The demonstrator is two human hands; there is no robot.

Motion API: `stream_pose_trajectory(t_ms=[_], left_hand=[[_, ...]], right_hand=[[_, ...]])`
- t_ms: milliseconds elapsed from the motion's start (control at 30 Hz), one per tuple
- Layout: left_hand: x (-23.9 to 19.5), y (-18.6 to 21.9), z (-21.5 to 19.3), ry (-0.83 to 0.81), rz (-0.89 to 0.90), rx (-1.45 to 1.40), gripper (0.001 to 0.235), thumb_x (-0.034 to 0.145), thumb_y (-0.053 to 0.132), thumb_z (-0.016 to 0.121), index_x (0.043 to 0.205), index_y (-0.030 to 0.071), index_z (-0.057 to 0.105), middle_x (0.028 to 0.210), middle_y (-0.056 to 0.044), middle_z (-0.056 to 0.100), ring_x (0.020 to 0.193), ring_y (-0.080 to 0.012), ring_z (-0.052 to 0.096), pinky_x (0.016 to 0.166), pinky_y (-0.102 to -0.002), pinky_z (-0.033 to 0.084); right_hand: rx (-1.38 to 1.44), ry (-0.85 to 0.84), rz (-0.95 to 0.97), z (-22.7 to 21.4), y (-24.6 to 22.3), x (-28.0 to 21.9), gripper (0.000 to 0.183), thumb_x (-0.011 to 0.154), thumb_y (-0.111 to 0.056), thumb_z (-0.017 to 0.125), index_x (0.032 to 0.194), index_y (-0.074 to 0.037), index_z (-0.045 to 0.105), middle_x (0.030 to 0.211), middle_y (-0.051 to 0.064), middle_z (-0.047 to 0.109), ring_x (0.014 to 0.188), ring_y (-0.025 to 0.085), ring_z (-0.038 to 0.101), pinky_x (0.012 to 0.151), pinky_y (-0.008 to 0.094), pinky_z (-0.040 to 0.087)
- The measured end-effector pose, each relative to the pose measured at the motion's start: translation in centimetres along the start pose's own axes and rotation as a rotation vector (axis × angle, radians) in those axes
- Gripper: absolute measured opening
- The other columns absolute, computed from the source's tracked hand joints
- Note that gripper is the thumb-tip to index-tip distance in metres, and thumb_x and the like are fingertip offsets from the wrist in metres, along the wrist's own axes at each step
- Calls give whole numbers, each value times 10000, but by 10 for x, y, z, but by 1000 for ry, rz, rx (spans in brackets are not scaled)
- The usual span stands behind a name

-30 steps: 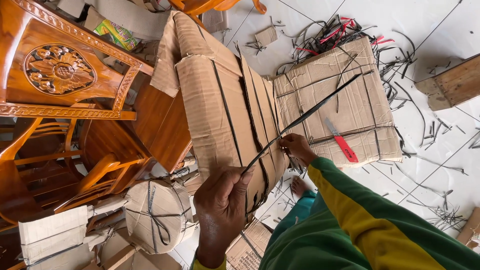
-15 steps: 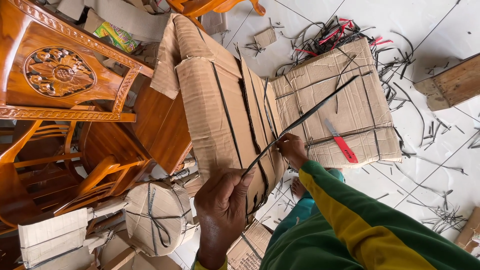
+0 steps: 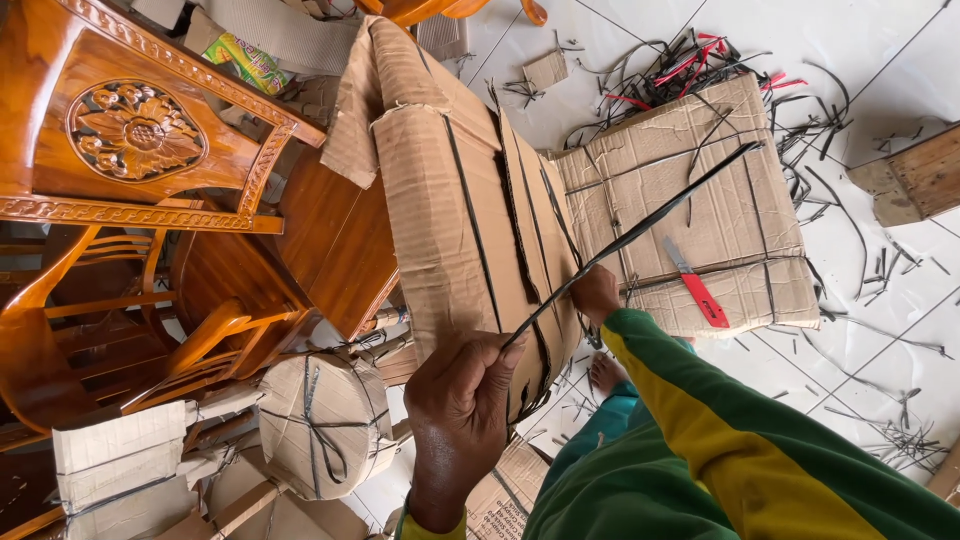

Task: The person sits on the floor and uses black plastic straps to secure a large, cylindrical cardboard package. They wrap the straps around the package, pull them tight, and tie knots by hand. A utility knife is visible on a nearby flat package but is not used during the clip.

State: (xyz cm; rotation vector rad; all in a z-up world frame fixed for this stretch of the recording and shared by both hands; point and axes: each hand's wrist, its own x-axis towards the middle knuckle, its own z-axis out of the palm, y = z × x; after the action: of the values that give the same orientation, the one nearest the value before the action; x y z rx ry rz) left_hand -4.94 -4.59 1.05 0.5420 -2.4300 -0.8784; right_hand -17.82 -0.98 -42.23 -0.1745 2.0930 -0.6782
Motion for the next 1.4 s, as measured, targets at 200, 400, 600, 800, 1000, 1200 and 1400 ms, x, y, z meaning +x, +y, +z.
stream_pose_trajectory(t_ms=[200, 400, 600, 800, 1000, 1200, 1400], left_hand=[[-1, -1, -1, -8, -13, -1, 102, 984, 76, 652, 903, 19, 677, 819, -56, 687, 696, -159, 646, 595, -273, 540], [0, -1, 0, 6, 36, -5, 90, 983, 71, 650, 931, 1, 671, 813, -72, 696, 690, -170, 648, 597, -283, 546], [-5, -5, 2, 12, 13, 6, 199, 1020, 80, 591, 828, 40, 556, 719, -49, 582, 612, -151, 534, 544, -297, 449], [-5, -8, 3, 16, 44, 2, 229, 1048, 106, 548, 828, 47, 570, 676, -33, 532, 574, -126, 473, 507, -281, 392], [-6, -8, 3, 45, 42, -22, 240, 1045, 113, 577, 813, 72, 534, 666, -20, 479, 537, -107, 393, 467, -273, 324], [-6, -7, 3, 54, 65, -34, 222, 1044, 94, 581, 826, 65, 549, 685, -23, 507, 584, -119, 443, 522, -286, 382], [-7, -12, 9, 178, 48, -120, 283, 996, 93, 679, 719, 62, 627, 571, -100, 572, 509, -251, 656, 536, -309, 539]], right_hand=[[692, -94, 94, -42, -6, -27, 87, 959, 81, 652, 1020, 19, 656, 797, 171, 702, 627, 211, 702, 568, 272, 626], [1095, 18, 132, -99, 22, -25, 137, 1088, -146, 511, 1044, -25, 556, 1024, 172, 686, 951, 264, 714, 879, 372, 648], [1160, 66, -127, -148, 20, -14, 203, 1091, -140, 538, 894, -135, 586, 723, 23, 590, 661, 173, 626, 762, 374, 648], [1101, -160, -901, -139, -52, -153, 771, 922, -835, 310, 969, -144, 651, 900, 11, 689, 603, 75, 605, 567, 261, 520], [765, -118, -552, -121, -61, -218, 202, 1063, -252, 529, 955, -83, 552, 665, 44, 567, 570, 162, 578, 518, 294, 513], [806, -217, -223, -109, -58, -198, 161, 1049, -152, 573, 1014, -1, 614, 875, 153, 685, 663, 234, 667, 540, 312, 519], [940, -177, -270, -67, -35, -170, 286, 1008, -79, 573, 1218, 87, 675, 876, 139, 579, 757, 242, 738, 656, 349, 669]])
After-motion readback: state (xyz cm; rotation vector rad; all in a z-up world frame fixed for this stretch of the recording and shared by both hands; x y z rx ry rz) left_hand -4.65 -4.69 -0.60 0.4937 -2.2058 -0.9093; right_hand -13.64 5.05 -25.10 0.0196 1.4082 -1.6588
